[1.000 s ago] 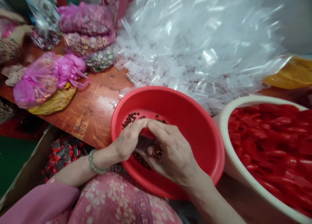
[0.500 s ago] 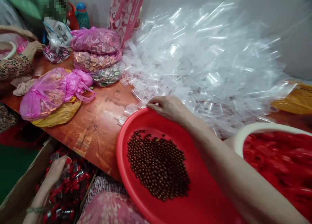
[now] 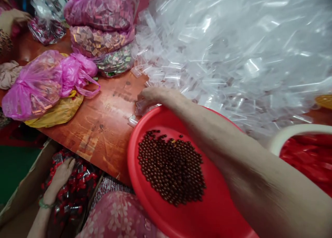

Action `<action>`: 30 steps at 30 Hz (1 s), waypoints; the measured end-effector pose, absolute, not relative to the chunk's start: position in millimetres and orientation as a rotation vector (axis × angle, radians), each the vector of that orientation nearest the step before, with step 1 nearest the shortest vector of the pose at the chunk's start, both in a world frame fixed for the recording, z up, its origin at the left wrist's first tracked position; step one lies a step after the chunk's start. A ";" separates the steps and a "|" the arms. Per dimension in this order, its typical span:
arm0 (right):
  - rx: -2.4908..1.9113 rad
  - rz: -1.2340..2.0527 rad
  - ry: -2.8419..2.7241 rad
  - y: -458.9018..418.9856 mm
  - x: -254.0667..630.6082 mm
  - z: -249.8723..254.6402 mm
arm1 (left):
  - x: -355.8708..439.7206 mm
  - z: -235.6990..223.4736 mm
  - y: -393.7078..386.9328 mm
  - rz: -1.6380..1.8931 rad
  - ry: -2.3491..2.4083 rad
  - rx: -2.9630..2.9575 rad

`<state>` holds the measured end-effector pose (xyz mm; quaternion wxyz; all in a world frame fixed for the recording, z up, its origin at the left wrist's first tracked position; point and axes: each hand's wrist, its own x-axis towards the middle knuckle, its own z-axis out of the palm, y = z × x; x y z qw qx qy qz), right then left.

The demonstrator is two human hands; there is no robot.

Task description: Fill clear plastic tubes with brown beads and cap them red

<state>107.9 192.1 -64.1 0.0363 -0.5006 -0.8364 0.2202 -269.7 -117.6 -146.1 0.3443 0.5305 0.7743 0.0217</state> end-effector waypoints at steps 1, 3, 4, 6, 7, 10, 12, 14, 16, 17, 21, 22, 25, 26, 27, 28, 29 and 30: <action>-1.554 0.715 -2.587 191.0 108.5 -58.6 | -270.5 -137.4 -114.5 0.028 2.012 1.369; -1.573 0.785 -2.612 185.7 112.3 -39.9 | -270.2 -116.0 -106.8 -0.012 2.031 1.345; -1.554 0.788 -2.570 180.5 115.3 -27.5 | -268.3 -103.6 -102.6 -0.001 2.040 1.332; -1.486 0.806 -2.401 163.4 123.8 0.0 | -259.7 -76.1 -94.6 0.114 2.031 1.302; -1.439 0.856 -2.263 151.5 129.3 13.0 | -252.4 -61.9 -91.0 0.205 2.010 1.282; -1.314 1.006 -1.968 107.8 151.2 37.4 | -219.3 -22.8 -81.9 0.492 1.937 1.284; -1.297 1.165 -1.921 78.6 168.4 34.5 | -190.3 -5.2 -77.2 0.656 1.891 1.379; -1.372 1.294 -1.925 54.9 185.0 16.4 | -159.2 2.3 -73.5 0.780 1.787 1.467; -1.533 1.231 -1.951 39.4 198.3 -9.6 | -128.8 -0.1 -70.6 0.788 1.590 1.524; -1.621 1.124 -1.969 35.0 203.2 -22.7 | -114.6 -4.2 -69.3 0.755 1.489 1.534; -1.851 0.683 -1.927 34.1 212.4 -57.3 | -71.5 -26.6 -65.3 0.685 1.415 1.490; -1.872 0.670 -1.902 35.7 213.0 -61.1 | -64.7 -31.5 -64.8 0.689 1.457 1.476; -1.887 0.896 -1.866 36.6 213.3 -66.5 | -52.7 -41.7 -65.0 0.767 1.536 1.451; -1.883 1.009 -1.862 34.4 212.6 -67.7 | -50.7 -44.0 -65.4 0.819 1.527 1.447; -1.877 1.121 -1.859 30.6 211.3 -69.1 | -49.3 -45.9 -65.8 0.874 1.509 1.443; -1.866 1.230 -1.855 25.3 209.3 -70.7 | -48.3 -47.6 -66.1 0.919 1.489 1.442; -1.848 1.332 -1.847 18.7 206.7 -72.3 | -47.6 -48.9 -66.4 0.954 1.472 1.444; -1.823 1.432 -1.832 10.9 203.5 -74.0 | -47.0 -49.9 -66.5 0.978 1.460 1.448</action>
